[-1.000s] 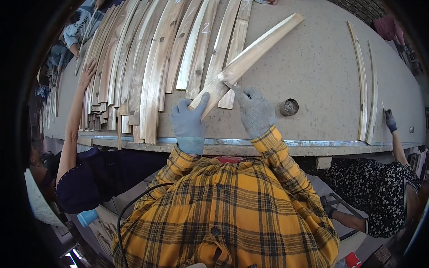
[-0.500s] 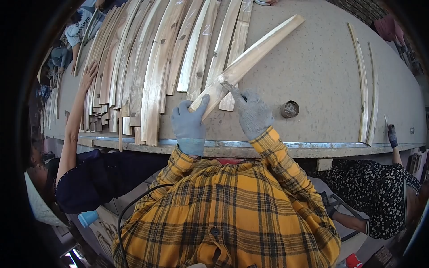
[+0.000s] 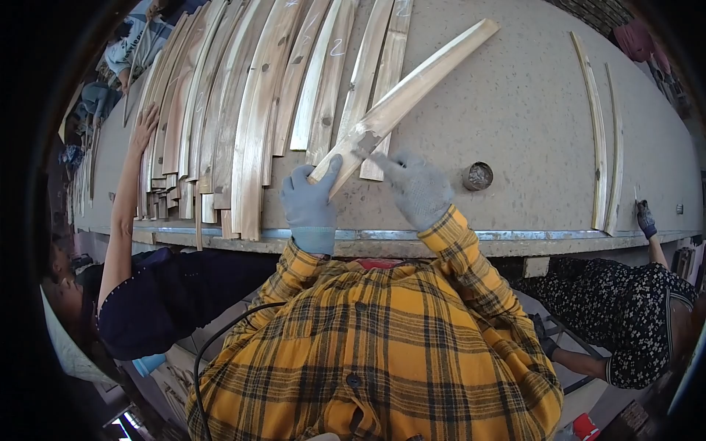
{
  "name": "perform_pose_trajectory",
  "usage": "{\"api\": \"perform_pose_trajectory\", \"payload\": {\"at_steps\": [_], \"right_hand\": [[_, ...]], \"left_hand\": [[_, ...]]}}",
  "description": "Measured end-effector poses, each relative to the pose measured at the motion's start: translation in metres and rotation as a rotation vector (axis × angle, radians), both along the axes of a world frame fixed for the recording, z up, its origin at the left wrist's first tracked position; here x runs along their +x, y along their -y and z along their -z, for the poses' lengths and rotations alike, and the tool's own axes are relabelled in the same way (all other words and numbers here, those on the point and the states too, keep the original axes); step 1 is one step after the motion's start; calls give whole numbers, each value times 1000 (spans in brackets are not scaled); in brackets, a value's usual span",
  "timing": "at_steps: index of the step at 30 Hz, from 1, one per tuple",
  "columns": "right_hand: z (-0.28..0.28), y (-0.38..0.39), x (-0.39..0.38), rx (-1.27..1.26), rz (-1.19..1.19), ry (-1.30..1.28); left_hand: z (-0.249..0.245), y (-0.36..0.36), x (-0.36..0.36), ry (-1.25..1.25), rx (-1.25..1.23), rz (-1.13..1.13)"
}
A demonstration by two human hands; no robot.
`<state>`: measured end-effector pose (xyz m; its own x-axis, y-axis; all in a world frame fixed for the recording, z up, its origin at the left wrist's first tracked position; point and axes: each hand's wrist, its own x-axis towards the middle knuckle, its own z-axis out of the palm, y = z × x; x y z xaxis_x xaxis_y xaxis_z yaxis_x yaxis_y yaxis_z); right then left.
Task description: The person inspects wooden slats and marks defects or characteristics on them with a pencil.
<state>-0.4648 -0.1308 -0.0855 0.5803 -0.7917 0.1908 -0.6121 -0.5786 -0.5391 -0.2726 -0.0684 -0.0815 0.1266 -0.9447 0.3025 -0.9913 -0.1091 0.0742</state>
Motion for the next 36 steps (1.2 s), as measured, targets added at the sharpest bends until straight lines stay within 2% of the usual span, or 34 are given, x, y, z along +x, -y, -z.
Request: {"api": "perform_pose_trajectory", "payload": {"at_steps": [2,6,8,11,14,19,22,24,30,32,36], "right_hand": [[8,12,0,-3,197,-19],[7,5,8,-85,215,-111],[-4,-4,5,-45,73,-55],[-4,7,-1,2,175,-2],[19,15,-5,-17,235,-48],[2,-4,0,-34,127,-28],[14,7,-3,-15,191,86],[24,11,-2,-4,259,150],[27,-5,14,-144,239,148],[19,-10,12,-119,87,175],[23,9,11,-44,210,295]], "left_hand": [[-4,0,-1,12,-3,6],[-5,2,1,16,6,12],[-1,2,3,12,29,-3],[0,1,5,-4,58,-16],[-2,1,5,-19,82,-19],[-14,4,5,-63,150,-33],[-20,6,8,-206,235,-79],[-18,9,16,-480,335,-88],[-25,12,18,-568,368,-126],[-23,13,23,-647,393,-128],[-18,14,31,-835,454,-108]]}}
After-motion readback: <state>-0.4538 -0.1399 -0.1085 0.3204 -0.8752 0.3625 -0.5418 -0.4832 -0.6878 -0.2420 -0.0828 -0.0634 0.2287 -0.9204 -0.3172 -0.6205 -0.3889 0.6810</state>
